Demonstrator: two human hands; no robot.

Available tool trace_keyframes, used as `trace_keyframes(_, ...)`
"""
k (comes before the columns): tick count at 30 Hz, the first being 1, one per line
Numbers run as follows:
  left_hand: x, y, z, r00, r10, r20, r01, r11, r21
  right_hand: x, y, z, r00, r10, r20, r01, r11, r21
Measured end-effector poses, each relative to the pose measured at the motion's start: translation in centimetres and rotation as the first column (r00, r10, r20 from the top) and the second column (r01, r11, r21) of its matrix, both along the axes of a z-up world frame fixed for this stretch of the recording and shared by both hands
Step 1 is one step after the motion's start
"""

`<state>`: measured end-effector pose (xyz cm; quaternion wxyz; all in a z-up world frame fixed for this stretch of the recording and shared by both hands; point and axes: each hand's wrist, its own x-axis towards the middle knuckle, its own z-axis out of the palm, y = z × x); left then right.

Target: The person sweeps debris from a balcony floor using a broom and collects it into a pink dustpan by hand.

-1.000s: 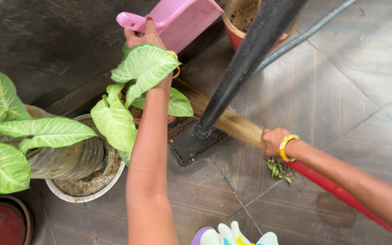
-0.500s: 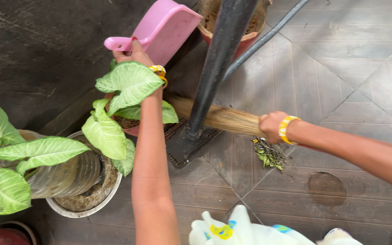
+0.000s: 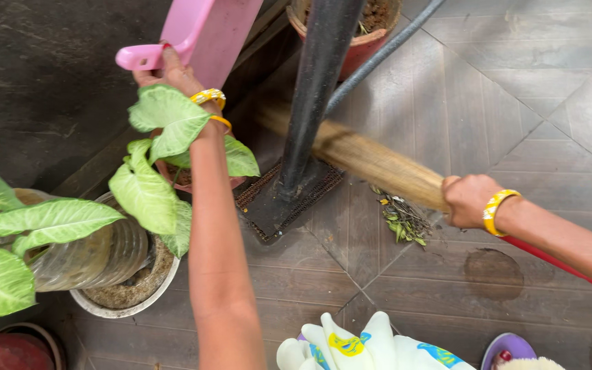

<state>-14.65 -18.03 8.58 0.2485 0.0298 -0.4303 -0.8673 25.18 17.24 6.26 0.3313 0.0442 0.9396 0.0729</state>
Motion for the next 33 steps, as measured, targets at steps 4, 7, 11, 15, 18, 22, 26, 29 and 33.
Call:
trace_keyframes(4, 0.8, 0.1, -0.5, 0.998, -0.016, -0.061, 0.012, 0.998, -0.068, -0.5, -2.1, -3.7, 0.973, 0.173, -0.151, -0.193, 0.973, -0.125)
trace_keyframes(7, 1.4, 1.0, 0.0, 0.998, 0.054, 0.022, -0.050, 0.982, -0.184, -1.4, -2.6, -4.9, 0.985, 0.126, -0.116, -0.136, 0.987, -0.090)
trace_keyframes(11, 1.3, 1.4, 0.7, 0.987, 0.124, 0.105, -0.093, 0.962, -0.257, 0.2, -1.8, -2.4, 0.996, 0.006, -0.085, -0.015, 0.994, -0.105)
trace_keyframes(15, 0.2, 0.7, 0.3, 0.998, -0.002, 0.055, 0.005, 0.998, -0.064, 2.5, -0.9, -0.6, 0.983, 0.082, -0.163, -0.098, 0.991, -0.088)
trace_keyframes(18, -0.6, 1.0, -0.1, 1.000, -0.005, 0.005, 0.006, 0.998, -0.065, 1.3, -0.5, -2.2, 0.956, 0.219, -0.197, -0.239, 0.968, -0.082)
trace_keyframes(22, -0.2, 1.7, -1.1, 0.971, 0.062, 0.230, -0.023, 0.986, -0.167, -3.2, -1.1, -5.1, 0.934, 0.294, -0.203, -0.300, 0.954, -0.002)
trace_keyframes(26, -1.0, 1.8, -3.0, 0.995, 0.052, 0.090, -0.039, 0.990, -0.133, -3.8, -0.2, -5.6, 0.957, 0.207, -0.201, -0.211, 0.977, 0.002)
trace_keyframes(29, -1.7, 1.8, -2.9, 0.996, 0.048, 0.076, -0.036, 0.988, -0.150, -2.6, 0.6, -5.3, 0.979, 0.127, -0.161, -0.130, 0.991, -0.010)
trace_keyframes(33, -2.0, 1.1, -3.1, 0.999, 0.032, 0.039, -0.026, 0.990, -0.140, 2.3, 0.1, -3.5, 0.990, -0.083, -0.111, 0.075, 0.995, -0.068)
